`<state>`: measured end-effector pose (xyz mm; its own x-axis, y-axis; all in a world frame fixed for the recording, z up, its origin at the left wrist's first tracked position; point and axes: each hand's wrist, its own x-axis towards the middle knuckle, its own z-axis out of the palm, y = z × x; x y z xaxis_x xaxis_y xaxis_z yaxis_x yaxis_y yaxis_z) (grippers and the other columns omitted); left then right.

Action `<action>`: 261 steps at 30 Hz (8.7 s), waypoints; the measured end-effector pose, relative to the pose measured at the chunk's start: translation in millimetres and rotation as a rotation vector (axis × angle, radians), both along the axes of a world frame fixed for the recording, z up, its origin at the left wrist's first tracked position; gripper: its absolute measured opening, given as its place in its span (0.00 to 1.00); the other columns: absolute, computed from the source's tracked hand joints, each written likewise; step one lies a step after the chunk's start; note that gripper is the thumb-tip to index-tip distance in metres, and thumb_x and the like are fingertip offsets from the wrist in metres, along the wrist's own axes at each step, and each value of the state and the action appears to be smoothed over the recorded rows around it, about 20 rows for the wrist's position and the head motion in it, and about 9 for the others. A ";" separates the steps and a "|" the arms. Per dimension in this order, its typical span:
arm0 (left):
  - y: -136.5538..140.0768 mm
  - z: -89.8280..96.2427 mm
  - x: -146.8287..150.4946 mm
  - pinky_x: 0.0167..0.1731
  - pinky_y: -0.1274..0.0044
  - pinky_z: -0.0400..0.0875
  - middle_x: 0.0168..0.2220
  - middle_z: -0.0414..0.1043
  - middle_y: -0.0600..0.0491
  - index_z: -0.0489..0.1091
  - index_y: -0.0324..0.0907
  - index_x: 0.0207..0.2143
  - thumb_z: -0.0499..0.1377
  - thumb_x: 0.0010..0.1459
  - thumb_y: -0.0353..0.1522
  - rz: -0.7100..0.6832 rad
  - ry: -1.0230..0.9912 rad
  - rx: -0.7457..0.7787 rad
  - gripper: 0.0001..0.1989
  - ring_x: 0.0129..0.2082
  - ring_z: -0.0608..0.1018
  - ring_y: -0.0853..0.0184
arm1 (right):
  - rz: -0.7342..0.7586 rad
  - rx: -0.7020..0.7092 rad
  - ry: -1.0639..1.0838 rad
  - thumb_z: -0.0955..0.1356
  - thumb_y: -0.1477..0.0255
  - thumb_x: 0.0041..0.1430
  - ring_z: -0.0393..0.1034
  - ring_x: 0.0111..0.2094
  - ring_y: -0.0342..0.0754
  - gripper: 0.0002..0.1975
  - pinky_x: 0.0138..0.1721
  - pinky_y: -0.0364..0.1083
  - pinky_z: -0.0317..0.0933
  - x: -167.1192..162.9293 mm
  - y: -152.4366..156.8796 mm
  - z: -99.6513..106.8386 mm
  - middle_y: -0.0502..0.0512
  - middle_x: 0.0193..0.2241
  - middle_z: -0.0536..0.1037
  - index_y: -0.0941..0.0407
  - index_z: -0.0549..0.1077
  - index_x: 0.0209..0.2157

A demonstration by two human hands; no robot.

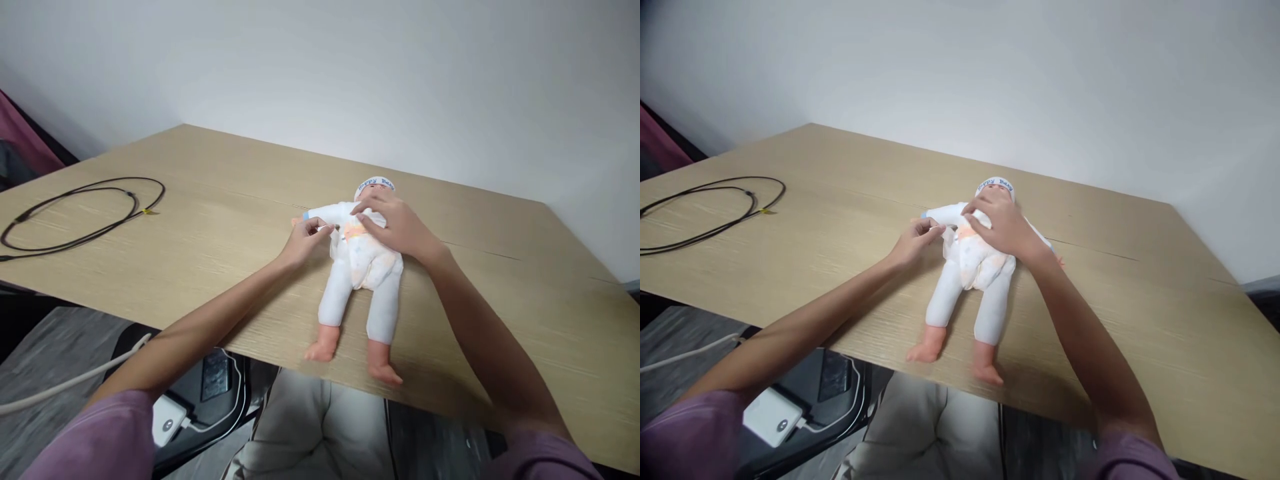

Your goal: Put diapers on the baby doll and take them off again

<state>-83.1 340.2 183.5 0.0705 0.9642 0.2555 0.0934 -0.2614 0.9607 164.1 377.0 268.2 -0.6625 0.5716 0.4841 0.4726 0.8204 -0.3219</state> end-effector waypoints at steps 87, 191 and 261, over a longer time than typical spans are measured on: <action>-74.5 -19.6 28.0 0.42 0.74 0.74 0.41 0.75 0.55 0.65 0.46 0.46 0.79 0.53 0.39 -0.119 -0.129 -0.234 0.29 0.41 0.80 0.65 | -0.697 -0.436 0.445 0.78 0.54 0.60 0.81 0.51 0.61 0.22 0.57 0.59 0.64 34.8 -152.8 -94.0 0.56 0.45 0.86 0.50 0.69 0.43; 42.9 -33.9 22.9 0.61 0.60 0.71 0.56 0.75 0.45 0.71 0.48 0.58 0.61 0.75 0.45 -0.072 0.228 0.640 0.16 0.55 0.77 0.57 | -0.229 -0.163 0.479 0.67 0.56 0.77 0.70 0.63 0.60 0.20 0.65 0.60 0.68 71.8 -13.3 -116.5 0.61 0.59 0.75 0.48 0.78 0.63; -343.1 -42.5 -6.2 0.43 0.47 0.80 0.41 0.83 0.47 0.79 0.68 0.62 0.66 0.55 0.61 -0.248 0.596 0.013 0.33 0.38 0.82 0.43 | -0.432 -0.524 0.272 0.69 0.45 0.72 0.81 0.47 0.66 0.22 0.46 0.61 0.77 164.6 -249.9 -21.2 0.58 0.46 0.86 0.44 0.84 0.52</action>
<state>-89.3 -3.0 141.0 0.4243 0.8982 0.1149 0.5455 -0.3548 0.7593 328.7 127.2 246.9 -0.2208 0.9565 0.1909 0.5663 0.2850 -0.7734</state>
